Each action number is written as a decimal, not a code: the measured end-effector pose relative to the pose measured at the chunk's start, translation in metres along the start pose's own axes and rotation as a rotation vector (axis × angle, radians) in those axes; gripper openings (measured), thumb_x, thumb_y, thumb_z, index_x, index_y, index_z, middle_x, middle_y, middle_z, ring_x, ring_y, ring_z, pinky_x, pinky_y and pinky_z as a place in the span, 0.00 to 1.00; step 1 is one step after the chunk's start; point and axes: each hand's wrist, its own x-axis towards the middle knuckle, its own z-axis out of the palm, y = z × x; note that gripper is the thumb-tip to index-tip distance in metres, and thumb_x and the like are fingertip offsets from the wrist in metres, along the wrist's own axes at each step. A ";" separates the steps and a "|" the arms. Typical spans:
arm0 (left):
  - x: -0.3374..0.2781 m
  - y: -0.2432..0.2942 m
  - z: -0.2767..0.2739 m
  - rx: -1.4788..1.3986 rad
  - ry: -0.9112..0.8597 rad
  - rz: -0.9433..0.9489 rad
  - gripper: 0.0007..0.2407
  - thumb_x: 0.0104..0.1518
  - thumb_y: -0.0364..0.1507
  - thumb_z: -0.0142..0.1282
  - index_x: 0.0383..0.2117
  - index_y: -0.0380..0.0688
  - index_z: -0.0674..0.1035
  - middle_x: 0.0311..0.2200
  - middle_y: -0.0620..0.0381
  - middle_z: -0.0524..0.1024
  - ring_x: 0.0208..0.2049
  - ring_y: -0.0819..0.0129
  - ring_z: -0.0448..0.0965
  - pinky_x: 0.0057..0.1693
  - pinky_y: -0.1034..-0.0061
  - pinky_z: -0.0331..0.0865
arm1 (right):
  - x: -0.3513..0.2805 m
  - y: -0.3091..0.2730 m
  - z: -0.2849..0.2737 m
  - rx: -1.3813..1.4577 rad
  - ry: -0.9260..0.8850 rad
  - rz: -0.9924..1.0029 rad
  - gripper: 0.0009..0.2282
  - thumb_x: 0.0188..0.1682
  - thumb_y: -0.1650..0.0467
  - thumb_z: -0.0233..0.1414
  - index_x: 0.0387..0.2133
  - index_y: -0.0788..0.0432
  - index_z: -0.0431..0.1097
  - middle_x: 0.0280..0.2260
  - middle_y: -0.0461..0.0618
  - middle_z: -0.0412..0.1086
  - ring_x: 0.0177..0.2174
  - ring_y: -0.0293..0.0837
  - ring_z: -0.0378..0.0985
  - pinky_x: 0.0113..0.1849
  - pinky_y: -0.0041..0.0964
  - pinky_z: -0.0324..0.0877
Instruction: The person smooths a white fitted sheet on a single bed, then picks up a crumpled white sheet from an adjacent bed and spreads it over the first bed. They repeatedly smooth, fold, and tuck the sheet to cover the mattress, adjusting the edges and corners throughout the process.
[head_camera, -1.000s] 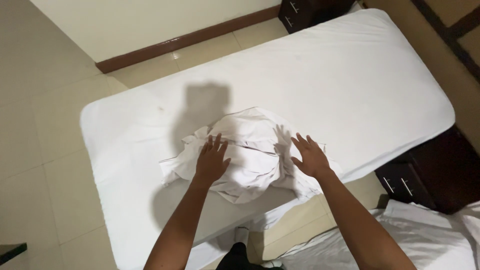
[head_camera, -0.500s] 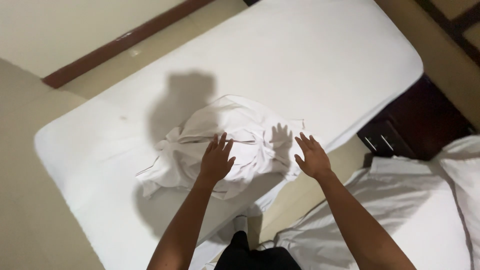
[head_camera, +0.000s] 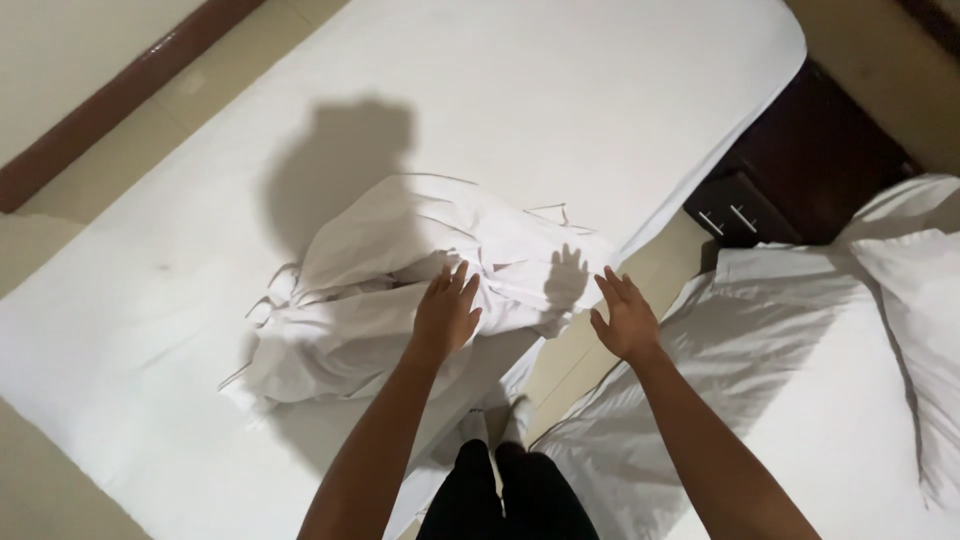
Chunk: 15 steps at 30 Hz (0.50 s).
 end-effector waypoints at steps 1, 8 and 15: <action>0.005 0.001 0.006 -0.002 -0.011 0.004 0.25 0.55 0.36 0.62 0.60 0.43 0.72 0.67 0.45 0.60 0.68 0.44 0.58 0.69 0.59 0.54 | -0.001 0.003 0.004 0.004 -0.007 0.009 0.30 0.49 0.63 0.55 0.66 0.49 0.55 0.70 0.46 0.50 0.66 0.58 0.53 0.62 0.49 0.56; 0.043 0.022 0.048 -0.009 -0.084 0.054 0.24 0.55 0.34 0.61 0.59 0.40 0.72 0.67 0.45 0.61 0.69 0.44 0.57 0.69 0.58 0.54 | -0.004 0.032 0.025 0.088 -0.024 0.114 0.31 0.47 0.62 0.57 0.66 0.50 0.56 0.70 0.47 0.49 0.66 0.58 0.52 0.61 0.50 0.58; 0.087 0.050 0.123 -0.032 -0.002 0.153 0.21 0.53 0.26 0.56 0.56 0.36 0.75 0.65 0.41 0.65 0.67 0.42 0.61 0.68 0.55 0.57 | 0.008 0.071 0.049 0.160 -0.055 0.114 0.36 0.42 0.62 0.62 0.65 0.52 0.55 0.70 0.51 0.46 0.66 0.58 0.49 0.61 0.51 0.56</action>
